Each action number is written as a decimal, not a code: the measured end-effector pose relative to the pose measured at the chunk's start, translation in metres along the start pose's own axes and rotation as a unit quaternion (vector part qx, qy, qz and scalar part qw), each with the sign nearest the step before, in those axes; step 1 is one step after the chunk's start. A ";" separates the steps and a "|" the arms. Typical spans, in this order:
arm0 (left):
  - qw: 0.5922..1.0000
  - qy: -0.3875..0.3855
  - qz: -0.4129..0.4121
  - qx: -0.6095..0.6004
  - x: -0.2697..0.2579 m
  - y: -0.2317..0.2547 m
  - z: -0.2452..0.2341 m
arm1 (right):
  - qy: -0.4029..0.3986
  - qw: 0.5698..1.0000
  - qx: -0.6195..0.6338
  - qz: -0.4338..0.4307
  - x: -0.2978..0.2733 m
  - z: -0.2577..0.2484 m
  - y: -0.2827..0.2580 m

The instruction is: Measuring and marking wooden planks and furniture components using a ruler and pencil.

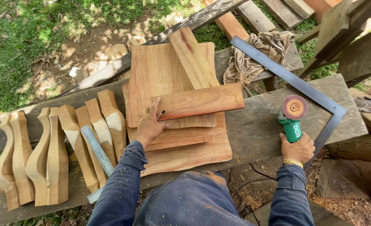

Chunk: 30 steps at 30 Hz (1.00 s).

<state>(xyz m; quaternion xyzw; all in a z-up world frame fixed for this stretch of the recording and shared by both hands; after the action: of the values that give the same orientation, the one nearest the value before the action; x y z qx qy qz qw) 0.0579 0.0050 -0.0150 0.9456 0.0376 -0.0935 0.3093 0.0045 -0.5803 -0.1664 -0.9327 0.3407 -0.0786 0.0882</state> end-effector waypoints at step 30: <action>0.960 0.112 -0.025 -0.256 0.043 -0.042 -0.021 | 0.034 0.999 -0.018 -0.013 -0.001 0.004 0.003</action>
<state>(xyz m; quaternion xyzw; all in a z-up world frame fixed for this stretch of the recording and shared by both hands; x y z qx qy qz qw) 0.0974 0.0524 -0.0311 0.8379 0.1181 0.0182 0.5325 0.0030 -0.5816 -0.1715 -0.9353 0.3326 -0.1056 0.0582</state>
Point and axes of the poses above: each hand's wrist, its own x-axis towards the middle knuckle, its own z-axis out of the palm, y = z × x, the point moved 6 cm from there along x, towards the middle knuckle, and after that the axes turned 5 degrees about z, right-handed, at the moved point
